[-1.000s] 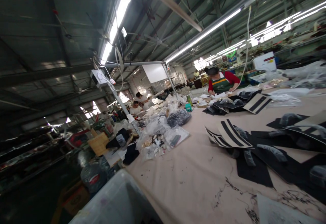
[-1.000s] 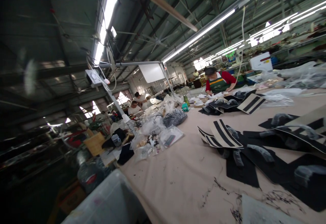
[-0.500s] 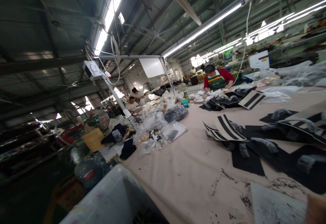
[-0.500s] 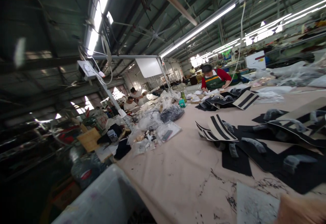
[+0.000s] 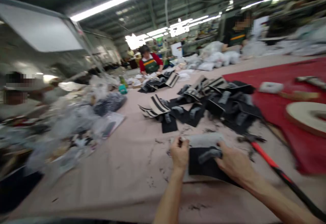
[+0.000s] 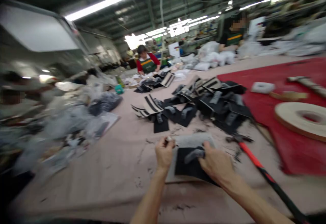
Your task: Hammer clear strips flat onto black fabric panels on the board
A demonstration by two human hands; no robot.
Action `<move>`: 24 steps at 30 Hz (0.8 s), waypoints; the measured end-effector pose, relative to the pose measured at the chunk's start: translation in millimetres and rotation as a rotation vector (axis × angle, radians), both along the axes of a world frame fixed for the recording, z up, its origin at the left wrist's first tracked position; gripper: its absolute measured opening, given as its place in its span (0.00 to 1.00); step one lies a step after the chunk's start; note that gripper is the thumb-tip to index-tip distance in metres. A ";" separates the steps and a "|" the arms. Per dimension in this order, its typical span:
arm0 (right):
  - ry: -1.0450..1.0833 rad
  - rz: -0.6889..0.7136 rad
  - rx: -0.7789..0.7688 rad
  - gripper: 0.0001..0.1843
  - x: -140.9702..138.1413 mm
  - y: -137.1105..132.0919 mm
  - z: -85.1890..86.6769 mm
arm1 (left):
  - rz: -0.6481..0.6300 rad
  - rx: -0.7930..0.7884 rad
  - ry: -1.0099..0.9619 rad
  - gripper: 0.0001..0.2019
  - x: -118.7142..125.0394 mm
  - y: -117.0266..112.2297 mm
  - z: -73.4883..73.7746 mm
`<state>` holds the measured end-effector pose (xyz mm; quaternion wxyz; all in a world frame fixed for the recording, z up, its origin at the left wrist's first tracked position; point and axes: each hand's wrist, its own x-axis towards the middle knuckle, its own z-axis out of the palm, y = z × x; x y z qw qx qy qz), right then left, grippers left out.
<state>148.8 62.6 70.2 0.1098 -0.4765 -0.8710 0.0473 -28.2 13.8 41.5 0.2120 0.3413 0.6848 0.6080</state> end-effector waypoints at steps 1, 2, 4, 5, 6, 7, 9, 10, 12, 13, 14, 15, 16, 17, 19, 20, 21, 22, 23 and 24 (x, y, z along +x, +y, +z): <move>0.015 -0.087 -0.107 0.16 17.3 -4.9 -5.6 | -0.005 0.012 -0.014 0.09 -3.6 1.7 -5.4; 0.068 -0.164 -0.220 0.17 27.9 -9.1 -10.0 | -0.023 0.018 -0.036 0.11 -6.4 4.3 -11.5; 0.209 -0.278 -0.366 0.16 34.2 -13.6 -15.0 | -0.018 0.028 -0.116 0.15 -8.0 8.4 -21.9; 0.264 -0.319 -0.385 0.15 33.2 -14.2 -15.5 | -0.004 0.036 -0.151 0.16 -7.1 9.2 -24.7; 0.299 -0.362 -0.380 0.13 31.3 -14.4 -14.9 | 0.021 0.046 -0.176 0.17 -5.4 9.4 -25.8; 0.323 -0.396 -0.357 0.12 29.3 -14.6 -13.5 | 0.054 0.058 -0.189 0.18 -3.4 9.5 -25.5; 0.348 -0.429 -0.298 0.13 27.2 -16.7 -11.5 | 0.124 0.092 -0.190 0.18 0.7 11.1 -22.5; 0.350 -0.427 -0.281 0.14 26.9 -19.0 -12.1 | 0.140 0.105 -0.181 0.18 2.4 12.8 -20.8; 0.333 -0.389 -0.284 0.18 27.1 -26.2 -18.2 | 0.126 0.111 -0.155 0.18 5.2 17.1 -18.8; 0.317 -0.360 -0.306 0.21 27.2 -30.8 -23.3 | 0.095 0.103 -0.146 0.17 6.4 19.3 -18.9; 0.300 -0.331 -0.335 0.25 27.2 -35.8 -29.1 | 0.055 0.088 -0.142 0.17 7.7 21.1 -19.9; 0.287 -0.303 -0.363 0.30 27.1 -40.7 -35.1 | 0.015 0.071 -0.142 0.16 9.1 22.7 -21.5; 0.281 -0.280 -0.385 0.36 26.8 -45.2 -40.7 | -0.024 0.055 -0.149 0.16 10.6 23.9 -23.8; 0.286 -0.261 -0.398 0.42 26.5 -49.1 -45.4 | -0.061 0.041 -0.157 0.15 12.2 25.0 -26.3; 0.324 -0.209 -0.392 0.50 25.7 -54.0 -51.8 | -0.129 0.015 -0.165 0.14 15.5 27.9 -31.8; 0.347 -0.168 -0.377 0.50 25.2 -55.0 -53.7 | -0.158 0.004 -0.163 0.14 17.1 30.0 -34.4; 0.365 -0.121 -0.362 0.47 24.5 -55.3 -55.1 | -0.185 -0.004 -0.166 0.14 18.5 32.6 -36.8; 0.375 -0.077 -0.351 0.42 23.7 -54.9 -56.1 | -0.207 -0.009 -0.176 0.14 19.9 35.7 -39.0; 0.376 -0.045 -0.348 0.36 22.7 -54.3 -57.1 | -0.226 -0.008 -0.193 0.14 21.3 39.0 -41.2; 0.370 -0.031 -0.351 0.31 21.4 -53.5 -57.9 | -0.245 -0.003 -0.213 0.14 22.7 42.3 -43.3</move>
